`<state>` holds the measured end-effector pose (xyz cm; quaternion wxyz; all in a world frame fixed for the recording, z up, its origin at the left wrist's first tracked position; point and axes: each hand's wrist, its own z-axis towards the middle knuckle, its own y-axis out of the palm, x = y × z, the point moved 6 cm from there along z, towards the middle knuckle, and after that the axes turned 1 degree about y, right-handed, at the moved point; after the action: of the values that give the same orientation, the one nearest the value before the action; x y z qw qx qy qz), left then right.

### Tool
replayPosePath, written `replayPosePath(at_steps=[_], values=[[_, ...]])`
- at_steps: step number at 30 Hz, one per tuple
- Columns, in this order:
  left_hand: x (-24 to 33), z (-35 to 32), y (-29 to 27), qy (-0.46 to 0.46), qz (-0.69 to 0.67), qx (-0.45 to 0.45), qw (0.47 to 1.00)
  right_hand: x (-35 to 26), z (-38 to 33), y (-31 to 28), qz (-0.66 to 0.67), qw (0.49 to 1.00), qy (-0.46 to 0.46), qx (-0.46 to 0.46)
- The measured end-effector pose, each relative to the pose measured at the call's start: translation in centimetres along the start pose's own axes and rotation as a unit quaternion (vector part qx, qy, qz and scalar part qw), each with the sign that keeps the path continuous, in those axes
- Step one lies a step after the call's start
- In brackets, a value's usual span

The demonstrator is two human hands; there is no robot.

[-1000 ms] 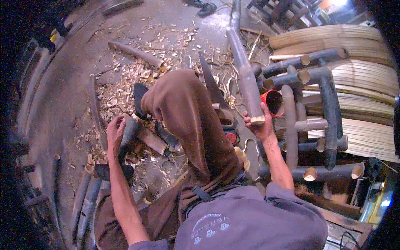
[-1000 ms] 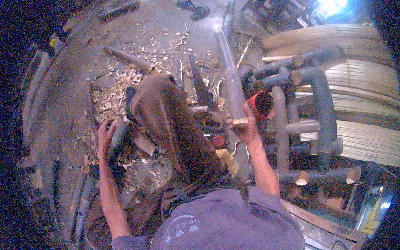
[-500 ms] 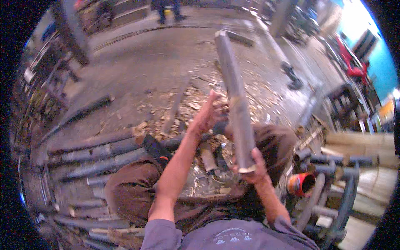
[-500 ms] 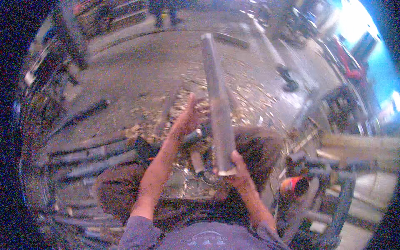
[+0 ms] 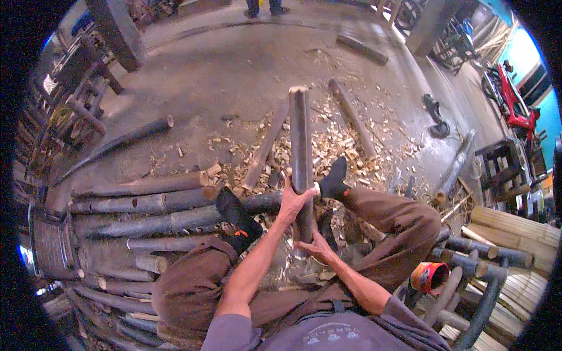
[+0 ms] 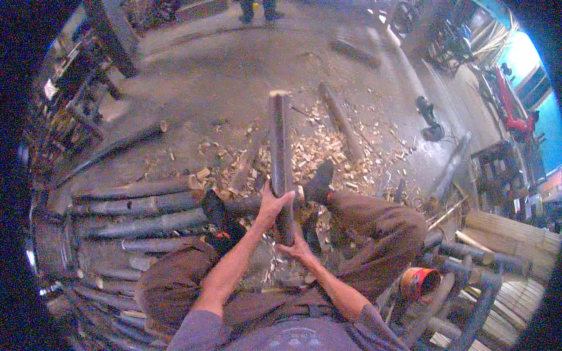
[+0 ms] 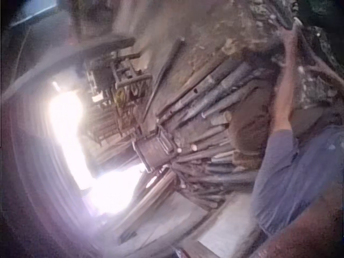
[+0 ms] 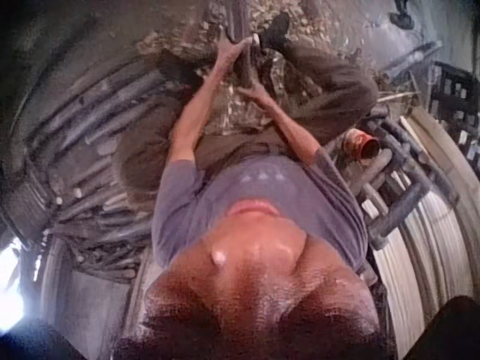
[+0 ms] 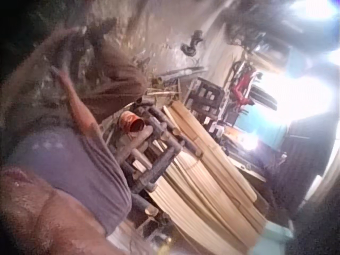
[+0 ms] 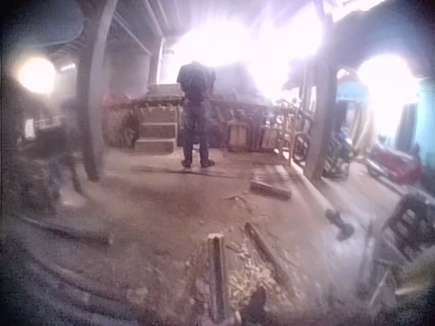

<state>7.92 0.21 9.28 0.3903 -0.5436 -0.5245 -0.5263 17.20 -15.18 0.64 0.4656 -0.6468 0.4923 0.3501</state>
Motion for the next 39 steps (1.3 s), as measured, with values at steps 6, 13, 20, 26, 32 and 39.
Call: replayPosePath(at_steps=[6, 13, 20, 26, 32, 39], values=[[0.8, 3.6, -2.0, 0.054, 0.065, 0.172, 0.981, -7.5, 3.7, -1.8, -0.062, 0.986, -0.128, 0.088], [10.8, 9.2, -5.1, 0.106, -0.1, 0.065, 0.987, -0.8, 2.7, -10.4, -0.311, 0.942, -0.064, 0.112], [9.7, 9.8, -7.2, 0.243, 0.0, 0.159, 0.957, 7.1, 0.2, -5.4, -0.146, 0.955, 0.256, -0.025], [5.9, 7.5, -2.9, 0.221, -0.014, 0.143, 0.965, 6.7, 0.5, -4.8, -0.262, 0.952, 0.157, -0.023], [4.2, 6.1, -0.7, 0.223, -0.011, 0.142, 0.964, 1.4, -0.3, -6.3, -0.282, 0.933, 0.223, 0.022], [3.3, 6.3, -0.7, 0.222, 0.044, 0.116, 0.967, -3.9, -1.7, -6.5, -0.131, 0.978, 0.133, 0.09]])
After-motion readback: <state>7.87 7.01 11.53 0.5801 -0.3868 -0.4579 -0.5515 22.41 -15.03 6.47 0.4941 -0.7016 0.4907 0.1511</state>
